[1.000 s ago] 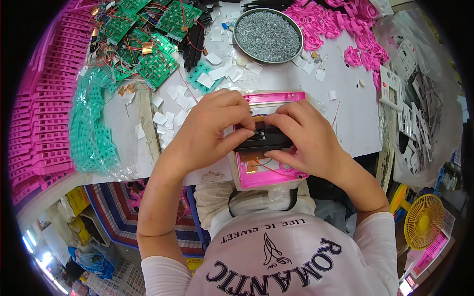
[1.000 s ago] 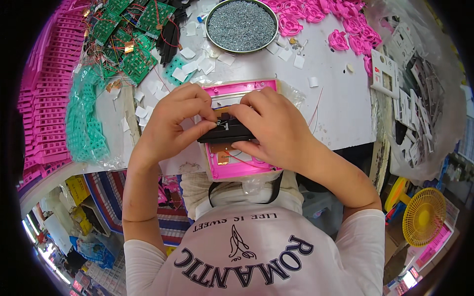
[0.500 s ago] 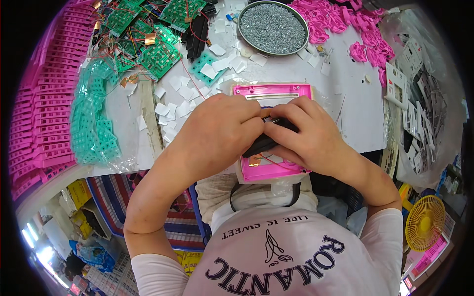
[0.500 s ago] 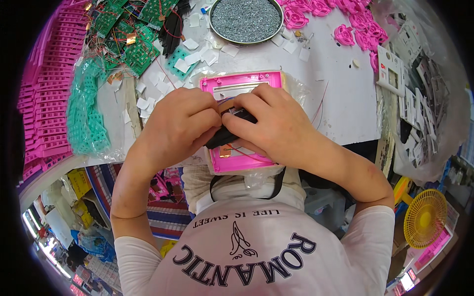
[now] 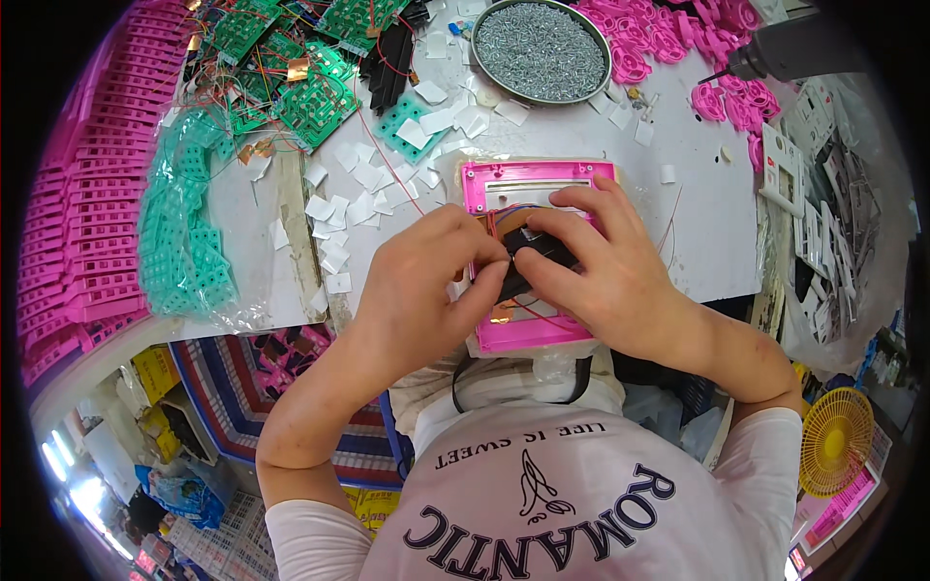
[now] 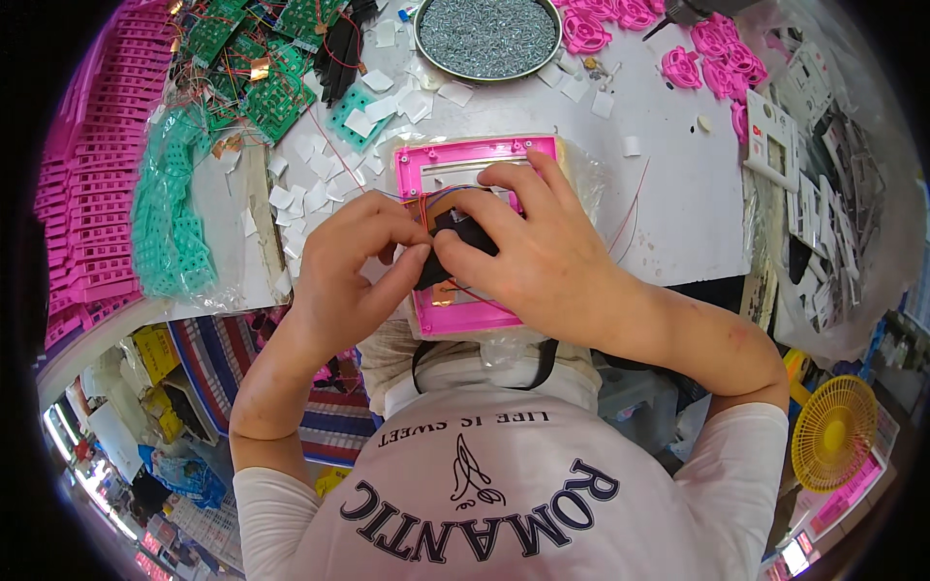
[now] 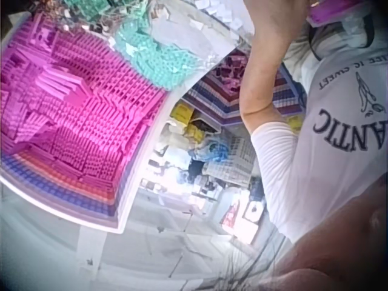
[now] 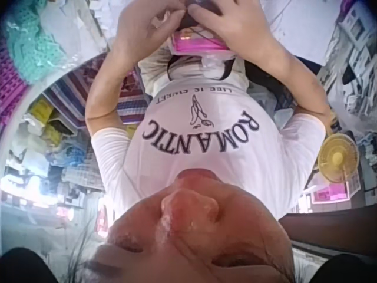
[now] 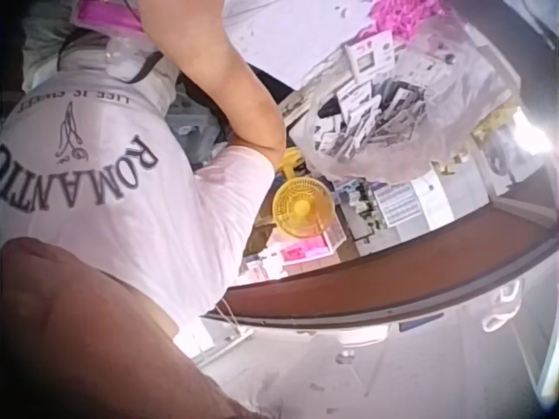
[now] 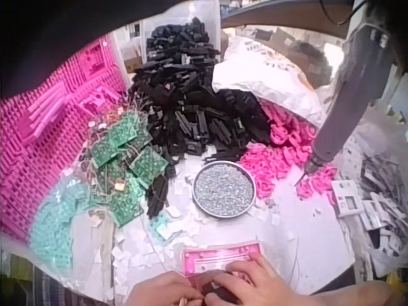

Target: Assembling small components into a pink tray and sliding them into a plastic packaging sleeve.

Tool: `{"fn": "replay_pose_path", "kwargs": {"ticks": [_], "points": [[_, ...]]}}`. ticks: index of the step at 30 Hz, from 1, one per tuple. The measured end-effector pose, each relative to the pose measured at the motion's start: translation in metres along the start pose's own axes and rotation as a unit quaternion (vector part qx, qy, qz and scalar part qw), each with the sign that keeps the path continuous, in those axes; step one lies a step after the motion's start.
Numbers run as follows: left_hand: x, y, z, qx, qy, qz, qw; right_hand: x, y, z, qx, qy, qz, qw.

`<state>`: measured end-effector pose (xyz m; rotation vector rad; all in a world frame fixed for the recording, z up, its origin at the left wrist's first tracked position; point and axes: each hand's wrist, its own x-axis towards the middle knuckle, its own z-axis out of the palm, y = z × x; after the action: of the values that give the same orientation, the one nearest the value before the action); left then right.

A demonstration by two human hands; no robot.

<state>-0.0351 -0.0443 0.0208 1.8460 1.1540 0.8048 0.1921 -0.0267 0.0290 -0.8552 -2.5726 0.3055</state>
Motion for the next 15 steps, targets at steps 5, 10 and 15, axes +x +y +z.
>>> {"fn": "replay_pose_path", "kwargs": {"ticks": [5, 10, 15], "points": [[0.014, -0.002, -0.002, -0.004, -0.029, -0.074, 0.997, -0.003, 0.0, 0.001, -0.002, 0.003, 0.0, 1.0], [0.025, 0.005, -0.011, -0.012, -0.083, -0.121, 0.989, 0.0, 0.001, -0.001, 0.007, 0.004, -0.007, 1.0], [0.024, 0.006, -0.008, 0.033, -0.075, -0.096, 0.992, 0.002, -0.006, -0.003, -0.014, -0.001, 0.004, 1.0]]}}
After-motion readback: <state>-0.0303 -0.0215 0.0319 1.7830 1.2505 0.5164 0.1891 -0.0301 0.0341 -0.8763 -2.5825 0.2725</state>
